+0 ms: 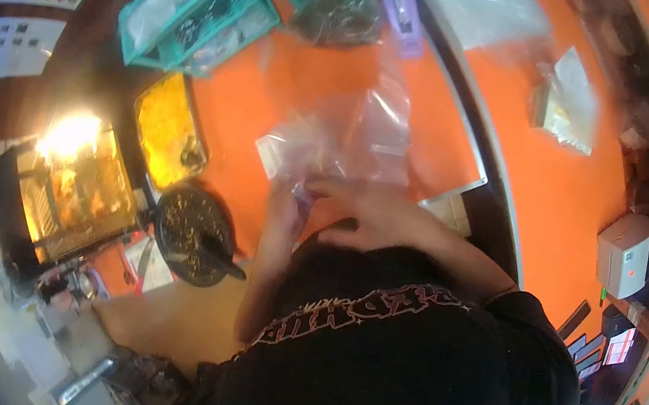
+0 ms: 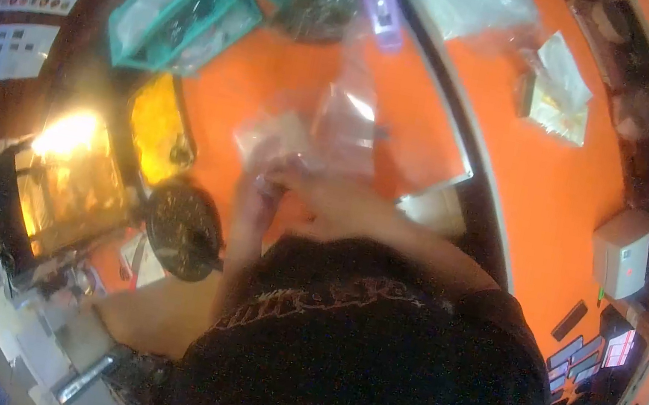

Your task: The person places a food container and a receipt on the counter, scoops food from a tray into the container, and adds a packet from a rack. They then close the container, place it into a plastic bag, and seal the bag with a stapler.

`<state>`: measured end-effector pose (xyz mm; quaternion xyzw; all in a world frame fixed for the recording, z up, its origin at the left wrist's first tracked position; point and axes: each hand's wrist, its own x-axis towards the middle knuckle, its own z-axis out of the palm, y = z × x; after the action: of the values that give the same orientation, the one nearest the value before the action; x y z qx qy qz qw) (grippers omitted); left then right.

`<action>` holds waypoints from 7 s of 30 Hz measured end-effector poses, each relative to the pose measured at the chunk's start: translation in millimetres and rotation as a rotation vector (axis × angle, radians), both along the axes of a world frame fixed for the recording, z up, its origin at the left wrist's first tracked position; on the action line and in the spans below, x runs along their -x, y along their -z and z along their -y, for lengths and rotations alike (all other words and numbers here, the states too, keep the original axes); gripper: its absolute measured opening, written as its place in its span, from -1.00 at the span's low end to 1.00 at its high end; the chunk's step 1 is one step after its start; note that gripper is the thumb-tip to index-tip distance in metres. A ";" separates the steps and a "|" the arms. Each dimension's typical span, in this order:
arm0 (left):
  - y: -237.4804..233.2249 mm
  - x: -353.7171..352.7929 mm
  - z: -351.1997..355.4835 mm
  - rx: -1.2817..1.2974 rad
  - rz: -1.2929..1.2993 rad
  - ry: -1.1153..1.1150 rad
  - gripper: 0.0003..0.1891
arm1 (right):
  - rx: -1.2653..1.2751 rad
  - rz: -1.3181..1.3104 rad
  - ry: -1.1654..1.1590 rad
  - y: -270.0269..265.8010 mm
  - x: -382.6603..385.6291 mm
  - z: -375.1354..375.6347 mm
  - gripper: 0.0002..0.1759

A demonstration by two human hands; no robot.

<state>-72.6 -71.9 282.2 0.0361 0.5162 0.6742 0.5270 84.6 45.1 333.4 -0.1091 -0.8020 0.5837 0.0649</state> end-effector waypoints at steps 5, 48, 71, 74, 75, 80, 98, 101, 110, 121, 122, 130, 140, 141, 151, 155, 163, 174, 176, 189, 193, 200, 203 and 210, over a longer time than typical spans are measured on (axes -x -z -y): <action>-21.3 17.2 86.4 0.137 -0.230 0.153 -0.53 | -0.324 -0.315 0.672 45.3 42.4 -10.7 -0.52; -31.2 101.5 244.7 0.197 0.071 -0.682 -0.73 | 0.467 0.245 0.615 97.4 46.3 53.5 -0.79; -46.0 176.3 110.8 0.612 -1.984 0.156 -0.56 | 0.085 0.050 0.248 31.0 140.2 -8.8 -0.76; -6.1 229.0 107.6 0.975 -2.158 0.127 -0.58 | -0.206 -0.085 0.156 20.9 149.5 -7.2 -0.70; -10.1 248.3 103.9 1.069 -1.983 0.209 -0.58 | -0.460 -0.021 0.103 19.7 147.6 -19.7 -0.68; -129.4 208.4 142.4 0.640 -1.672 0.020 -0.58 | -0.966 -0.001 0.454 -40.2 118.1 -51.0 -0.52; 41.0 24.7 257.7 0.226 -1.040 0.448 -0.79 | 1.160 0.194 0.371 81.7 -72.9 53.7 -0.42; 69.6 33.0 269.1 -0.177 -0.641 0.004 -0.78 | 0.692 0.737 -0.324 145.6 -105.6 30.4 -0.26; 127.9 67.4 218.5 -0.270 -0.145 0.420 -0.51 | 0.676 0.614 0.196 150.0 -51.0 -14.0 -0.25; 171.6 67.9 203.0 -0.042 0.197 0.086 -0.45 | -0.452 0.052 -0.112 159.5 35.6 107.7 -0.66; 169.2 68.3 200.6 -0.019 0.181 0.084 -0.46 | -0.377 0.179 -0.096 169.6 38.1 109.2 -0.64; 119.9 69.2 166.1 0.768 -1.937 -0.163 -0.68 | -0.676 0.510 -0.194 257.4 53.1 100.3 -0.59; 205.5 36.0 131.6 0.339 -1.399 0.242 -0.77 | -0.754 0.492 -0.090 283.4 51.2 75.6 -0.68; 210.0 35.0 132.5 0.346 -1.413 0.268 -0.78 | -0.753 0.564 -0.143 280.2 55.3 76.7 -0.70; 215.4 49.4 107.9 0.509 -1.791 0.629 -0.59 | -0.946 0.510 -0.089 286.0 66.7 61.8 -0.85; 182.6 45.4 105.6 0.563 -1.261 0.605 -0.55 | -1.009 0.391 -0.133 293.1 63.4 58.1 -0.84; 157.7 135.2 29.7 0.424 -1.739 0.750 0.09 | -1.016 0.438 0.711 217.2 -6.8 77.0 -0.43; 203.5 143.9 21.9 0.368 -1.847 0.690 0.27 | 0.060 0.529 0.704 220.4 -77.0 78.7 -0.05; 198.9 145.1 20.8 0.316 -1.868 0.548 0.22 | 0.090 0.455 0.700 229.5 -70.0 85.0 -0.05; 124.9 128.2 109.1 0.071 -1.690 0.164 -0.18 | 0.520 0.320 0.669 264.8 51.3 97.4 -0.54; 162.1 87.0 133.4 0.206 -1.581 0.517 -0.21 | 0.949 0.198 0.792 280.5 61.7 86.5 -0.67; 163.0 88.3 142.0 0.087 -1.756 0.385 -0.38 | 0.552 0.058 0.719 215.4 65.9 84.3 -0.67; 180.4 98.3 144.0 0.054 -1.850 0.559 -0.37 | 0.217 0.039 0.645 207.6 65.6 82.8 -0.61; 211.2 102.4 147.2 0.249 -1.813 0.665 -0.34 | 0.154 0.424 0.211 191.5 57.8 71.3 -0.36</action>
<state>-174.9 -219.1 71.0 0.6295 0.7571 0.1479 0.0931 26.8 -26.2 141.9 -0.3166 -0.7350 0.5973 -0.0528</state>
